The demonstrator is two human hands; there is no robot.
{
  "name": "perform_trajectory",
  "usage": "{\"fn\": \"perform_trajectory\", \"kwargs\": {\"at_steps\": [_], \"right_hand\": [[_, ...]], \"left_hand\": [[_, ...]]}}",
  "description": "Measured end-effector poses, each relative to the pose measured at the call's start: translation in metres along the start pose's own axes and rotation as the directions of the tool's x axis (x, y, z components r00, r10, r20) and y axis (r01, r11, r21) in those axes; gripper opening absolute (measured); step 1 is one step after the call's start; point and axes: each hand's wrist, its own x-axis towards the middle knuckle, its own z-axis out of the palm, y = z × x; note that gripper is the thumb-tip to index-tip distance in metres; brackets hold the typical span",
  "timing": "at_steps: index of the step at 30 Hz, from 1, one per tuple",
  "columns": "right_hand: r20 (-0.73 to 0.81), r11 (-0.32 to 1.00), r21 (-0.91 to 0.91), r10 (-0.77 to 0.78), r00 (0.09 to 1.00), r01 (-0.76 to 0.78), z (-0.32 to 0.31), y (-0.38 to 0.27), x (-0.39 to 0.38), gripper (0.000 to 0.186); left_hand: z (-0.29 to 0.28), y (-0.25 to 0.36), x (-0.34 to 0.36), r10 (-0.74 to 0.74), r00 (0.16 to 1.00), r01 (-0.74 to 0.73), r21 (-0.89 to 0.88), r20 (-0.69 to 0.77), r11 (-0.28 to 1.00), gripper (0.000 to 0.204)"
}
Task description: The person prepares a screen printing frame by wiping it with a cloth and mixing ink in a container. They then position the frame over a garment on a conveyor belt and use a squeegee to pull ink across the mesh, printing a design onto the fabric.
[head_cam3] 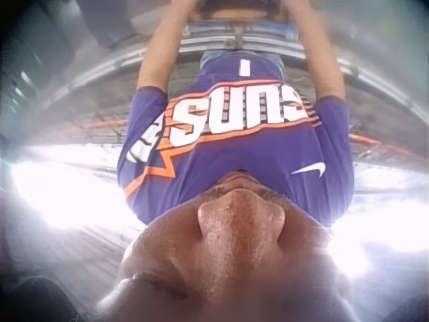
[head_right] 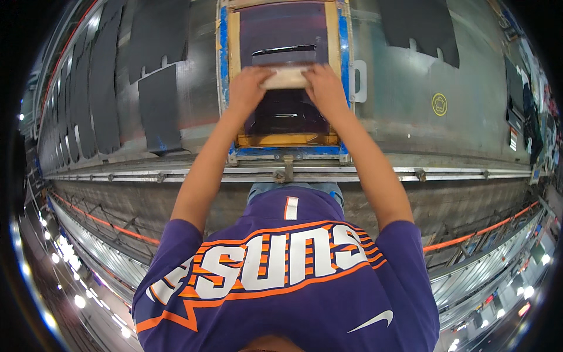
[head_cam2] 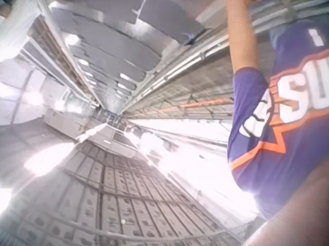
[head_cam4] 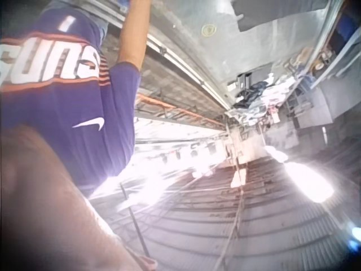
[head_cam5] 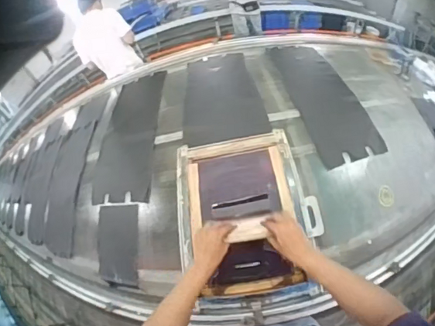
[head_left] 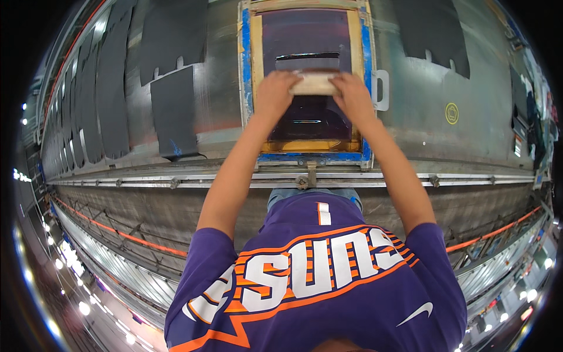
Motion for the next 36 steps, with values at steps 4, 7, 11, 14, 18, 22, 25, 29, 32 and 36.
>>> {"fn": "perform_trajectory", "kwargs": {"at_steps": [4,7,11,14,18,22,25,29,32,36], "right_hand": [[0.085,0.997,0.043,0.063,0.994,-0.066,0.005,-0.035,-0.068,0.045],[0.126,0.995,0.077,0.053,0.991,-0.063,-0.001,-0.057,-0.096,0.047],[0.151,0.998,0.049,0.035,0.988,-0.043,-0.011,-0.058,-0.09,0.046],[0.077,0.997,-0.078,0.002,0.997,0.004,-0.025,-0.036,-0.036,0.042],[0.037,0.992,-0.126,0.002,0.999,0.002,-0.037,0.01,0.055,0.032],[-0.052,1.0,-0.021,0.004,0.999,-0.005,-0.02,0.028,0.064,0.036],[-0.074,0.999,0.04,0.034,0.997,-0.031,-0.001,0.019,0.014,0.036],[0.004,0.992,0.099,0.084,0.996,-0.084,0.007,-0.013,-0.07,0.039],[0.063,0.991,0.111,0.07,0.996,-0.077,-0.002,-0.039,-0.109,0.04],[0.261,0.901,0.407,0.041,0.964,-0.148,-0.017,-0.019,-0.117,0.04]], "left_hand": [[-0.011,0.032,-0.072,-0.04,0.995,0.042,-0.019,0.088,0.999,0.044],[-0.02,0.048,-0.107,-0.048,0.991,0.052,-0.025,0.122,0.998,0.047],[-0.035,0.048,-0.103,-0.023,0.989,0.031,-0.051,0.146,0.998,0.049],[-0.035,0.022,-0.049,-0.04,0.993,0.052,-0.106,0.114,0.993,0.045],[-0.04,-0.009,0.056,-0.159,0.949,0.206,-0.154,0.272,0.966,0.033],[-0.026,-0.017,0.075,-0.138,0.975,0.152,-0.07,0.175,0.986,0.035],[-0.009,-0.004,0.029,-0.068,0.995,0.073,-0.062,0.068,0.995,0.033],[-0.006,0.025,-0.05,-0.027,0.997,0.031,-0.059,0.075,0.998,0.034],[-0.005,0.04,-0.103,-0.011,0.993,0.018,-0.056,0.115,0.998,0.039],[-0.011,0.05,-0.132,-0.039,0.99,0.052,-0.094,0.134,0.994,0.041]]}}
